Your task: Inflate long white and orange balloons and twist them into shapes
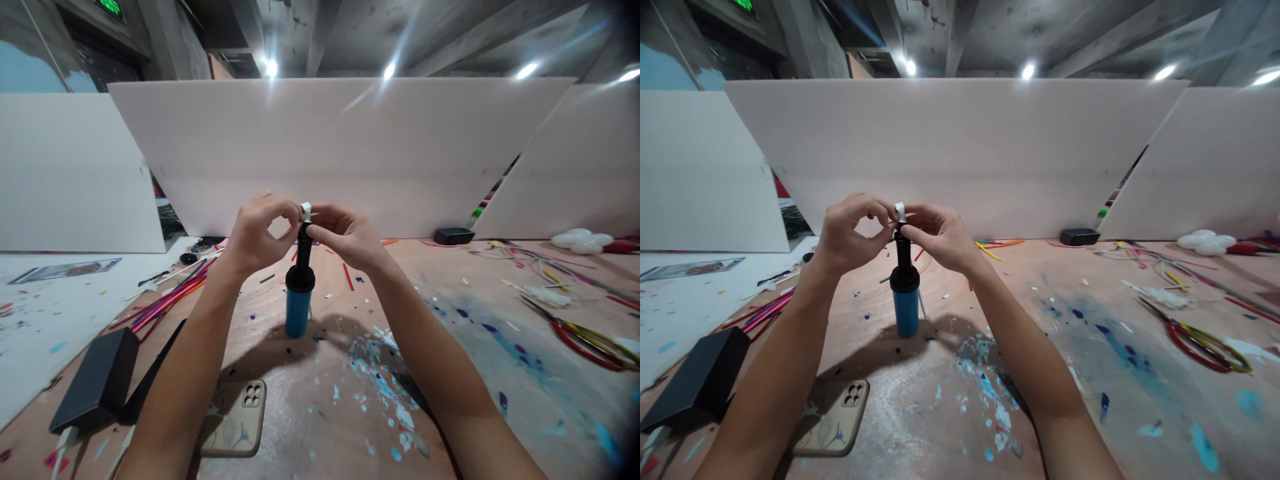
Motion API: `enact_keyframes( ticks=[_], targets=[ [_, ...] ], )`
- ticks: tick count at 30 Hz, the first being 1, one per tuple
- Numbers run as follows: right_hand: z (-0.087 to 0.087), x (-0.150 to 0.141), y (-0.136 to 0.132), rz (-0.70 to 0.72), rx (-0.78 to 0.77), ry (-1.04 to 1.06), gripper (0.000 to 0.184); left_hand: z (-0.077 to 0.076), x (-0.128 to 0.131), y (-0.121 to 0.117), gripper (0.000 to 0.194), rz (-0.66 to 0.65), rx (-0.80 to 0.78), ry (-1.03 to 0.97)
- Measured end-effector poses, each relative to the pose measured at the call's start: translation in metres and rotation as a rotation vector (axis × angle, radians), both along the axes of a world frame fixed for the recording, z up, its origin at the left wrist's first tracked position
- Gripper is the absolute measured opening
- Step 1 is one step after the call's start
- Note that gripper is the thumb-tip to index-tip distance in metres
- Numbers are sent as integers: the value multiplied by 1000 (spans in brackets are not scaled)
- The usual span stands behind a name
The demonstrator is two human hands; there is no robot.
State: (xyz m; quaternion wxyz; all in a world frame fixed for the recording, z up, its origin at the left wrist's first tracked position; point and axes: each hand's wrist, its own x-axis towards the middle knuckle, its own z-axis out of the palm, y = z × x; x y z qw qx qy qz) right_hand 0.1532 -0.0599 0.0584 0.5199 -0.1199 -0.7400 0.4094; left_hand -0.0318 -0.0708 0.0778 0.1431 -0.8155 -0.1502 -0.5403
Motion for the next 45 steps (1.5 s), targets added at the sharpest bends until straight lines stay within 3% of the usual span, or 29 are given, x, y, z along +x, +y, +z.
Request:
enact_keyframes(
  ticks=[19, 30, 36, 39, 42, 45],
  targets=[
    [5, 2, -13, -75, 13, -88, 36, 2, 3, -10, 23, 92, 101, 38],
    [4, -1, -18, -90, 13, -86, 40, 6, -3, -18, 21, 49, -77, 72],
    [4, -6, -21, -169, -21, -27, 29, 8, -5, -20, 20, 90, -99, 88],
    [4, -7, -21, -233, 97, -9, 20, 6, -4, -14, 23, 69, -111, 38],
    [3, -4, -20, -364, 342, -47, 9, 4, -3, -10, 25, 30, -127, 13],
    [3, -1, -21, -475, 546, -88, 15, 4, -2, -11, 26, -10, -139, 15]
  ],
)
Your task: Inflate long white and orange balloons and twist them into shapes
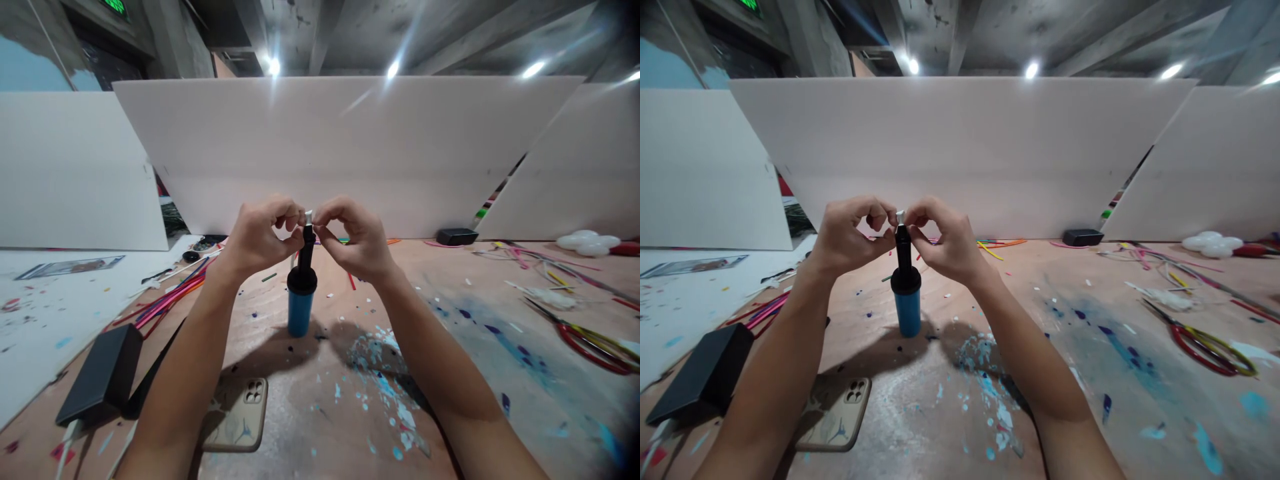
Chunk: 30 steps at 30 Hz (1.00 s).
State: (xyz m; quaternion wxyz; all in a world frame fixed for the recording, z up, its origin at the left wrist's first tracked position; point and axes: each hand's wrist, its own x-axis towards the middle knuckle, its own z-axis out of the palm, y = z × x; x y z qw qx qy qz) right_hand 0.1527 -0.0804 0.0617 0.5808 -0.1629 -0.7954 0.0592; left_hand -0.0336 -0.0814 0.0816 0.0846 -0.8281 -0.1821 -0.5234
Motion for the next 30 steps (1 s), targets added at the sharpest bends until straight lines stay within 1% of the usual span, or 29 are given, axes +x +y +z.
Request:
enact_keyframes(
  ticks=[5, 8, 12, 15, 18, 23, 26, 30],
  targets=[
    [2, 5, -1, -149, 254, -103, 18, 1, 1, -4, 27, -52, -55, -4],
    [3, 7, 0, -210, 356, -137, 16, 1, 2, -5, 28, -53, -94, -13],
    [2, 7, 3, -211, 376, -173, 16, -1, 3, -5, 27, -63, -132, -23],
    [0, 5, 6, -201, 377, -135, 18, -1, 2, -4, 27, -73, -151, -27],
    [0, 4, 5, -168, 369, -112, 20, -1, 0, -4, 26, -45, -143, -19],
    [1, 5, 3, -168, 337, -139, 13, 0, -3, -2, 27, -43, -152, -39],
    [1, 5, 6, -181, 370, -152, 12, -1, -4, 2, 25, -86, -200, -60],
    [1, 4, 11, -212, 411, -169, 12, -6, -1, 10, 26, -198, -279, -96]
  ],
)
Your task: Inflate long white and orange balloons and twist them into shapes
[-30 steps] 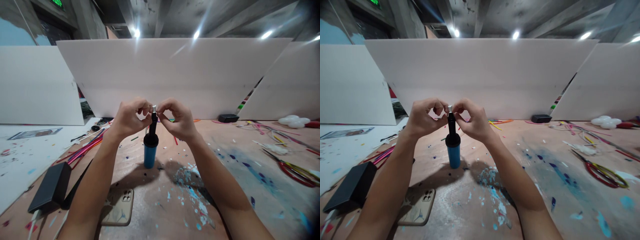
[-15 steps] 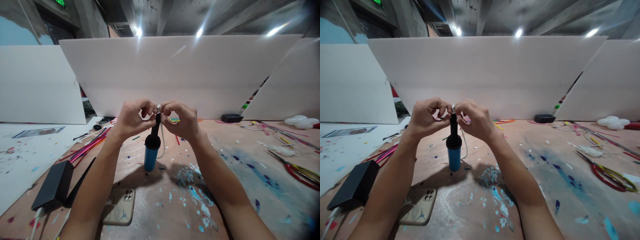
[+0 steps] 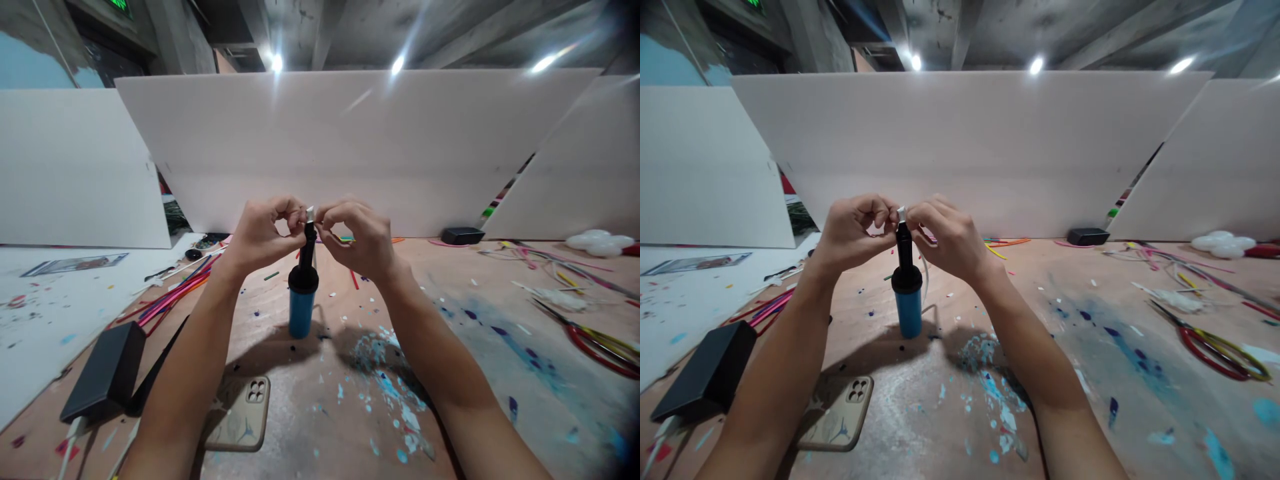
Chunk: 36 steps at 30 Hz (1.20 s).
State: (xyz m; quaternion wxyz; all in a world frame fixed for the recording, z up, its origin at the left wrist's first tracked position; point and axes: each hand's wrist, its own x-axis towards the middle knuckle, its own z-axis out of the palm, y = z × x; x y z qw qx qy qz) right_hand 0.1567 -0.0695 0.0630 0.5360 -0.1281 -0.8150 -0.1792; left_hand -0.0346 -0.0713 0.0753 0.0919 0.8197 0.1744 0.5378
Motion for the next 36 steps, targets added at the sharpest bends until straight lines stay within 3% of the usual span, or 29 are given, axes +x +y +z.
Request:
enact_keyframes(
  ticks=[8, 20, 31, 36],
  targets=[
    [3, -1, -7, 4, 33, -20, 14, -3, 3, 1, 30, -142, -145, -72],
    [2, -3, -13, -19, 53, 14, 21, 0, 4, -4, 28, -174, -110, -47],
    [-2, -4, -8, -32, 50, 23, 20, 3, 5, -8, 32, 16, 126, 49],
    [-5, -4, -4, -53, 57, 31, 21, 3, 1, -6, 26, 164, 224, 135]
  ],
)
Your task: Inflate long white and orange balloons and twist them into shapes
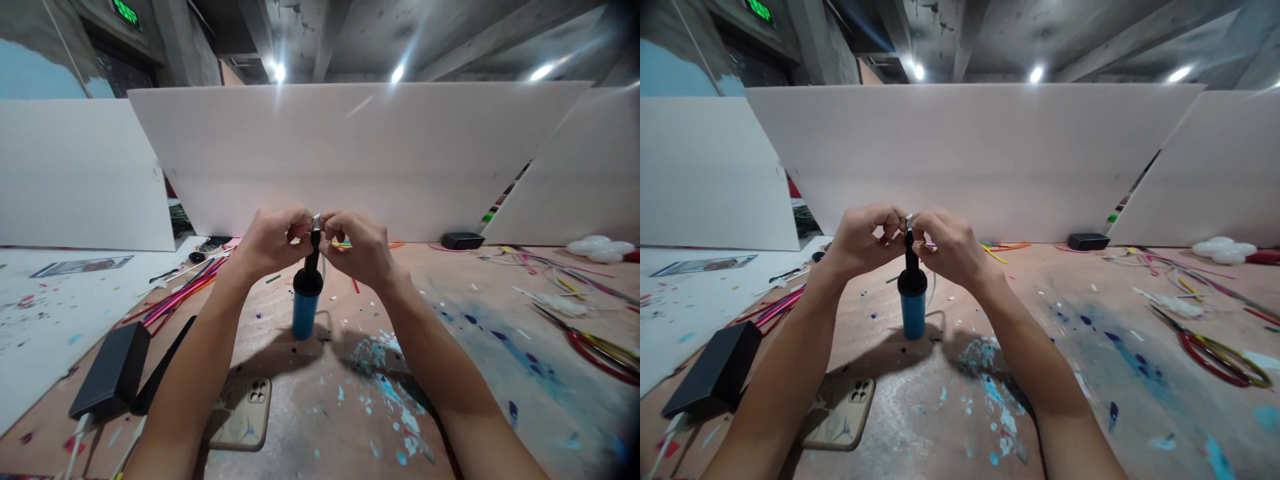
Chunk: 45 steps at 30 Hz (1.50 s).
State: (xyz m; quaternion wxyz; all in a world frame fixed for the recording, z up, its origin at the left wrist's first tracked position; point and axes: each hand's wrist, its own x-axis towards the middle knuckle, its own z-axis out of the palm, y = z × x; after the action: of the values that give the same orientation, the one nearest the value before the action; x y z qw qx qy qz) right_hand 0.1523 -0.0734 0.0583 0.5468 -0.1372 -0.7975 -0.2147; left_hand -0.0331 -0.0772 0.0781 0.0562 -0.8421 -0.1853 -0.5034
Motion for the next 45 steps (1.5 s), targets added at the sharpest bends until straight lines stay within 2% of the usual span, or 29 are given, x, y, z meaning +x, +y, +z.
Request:
enact_keyframes(
  ticks=[3, 7, 9, 11, 14, 17, 21, 24, 27, 30, 32, 34, 36, 38, 41, 45],
  targets=[
    [-1, -1, 2, 8, -4, 7, 23, 1, -2, -2, 23, 58, -12, 31],
    [-1, -2, 3, 17, -6, 5, 24, 4, -3, -6, 24, 3, -157, 5],
    [-1, -2, 5, 7, -10, 14, 24, 4, -3, -4, 21, -67, -304, -86],
    [-2, -1, 8, -2, -33, 38, 23, 1, -2, 2, 17, -152, -519, -174],
    [-4, -1, 13, 14, -101, 79, 21, -8, 3, 15, 28, -292, -861, -149],
    [-4, 1, 18, 57, -233, 143, 17, -20, 15, 26, 38, -440, -1095, -162],
    [-4, 9, 31, 61, -525, 121, 4, -30, 27, 39, 33, -663, -1371, -393],
    [-10, 13, 46, -3, -720, -22, 28, -33, 19, 53, 31, -774, -1587, -547],
    [-22, 3, 58, -47, -938, -14, 40, -38, 4, 70, 31, -848, -1568, -888],
    [-39, -22, 59, 123, -1302, -63, 52, -45, -8, 86, 30, -761, -1477, -1164],
    [-54, -42, 56, 245, -1424, -60, 50, -50, -11, 93, 30, -715, -1427, -1216],
    [-68, -60, 52, 411, -1550, 80, 40, -55, -15, 98, 28, -697, -1374, -1270],
    [-78, -71, 47, 559, -1765, 217, 33, -58, -21, 102, 27, -678, -1323, -1359],
    [-83, -77, 42, 658, -1995, 286, 37, -60, -31, 106, 28, -663, -1300, -1441],
    [-80, -77, 24, 756, -2233, 311, 44, -61, -52, 111, 28, -649, -1298, -1503],
    [-80, -71, -11, 760, -2380, 369, 47, -64, -73, 114, 27, -661, -1312, -1529]
  ],
)
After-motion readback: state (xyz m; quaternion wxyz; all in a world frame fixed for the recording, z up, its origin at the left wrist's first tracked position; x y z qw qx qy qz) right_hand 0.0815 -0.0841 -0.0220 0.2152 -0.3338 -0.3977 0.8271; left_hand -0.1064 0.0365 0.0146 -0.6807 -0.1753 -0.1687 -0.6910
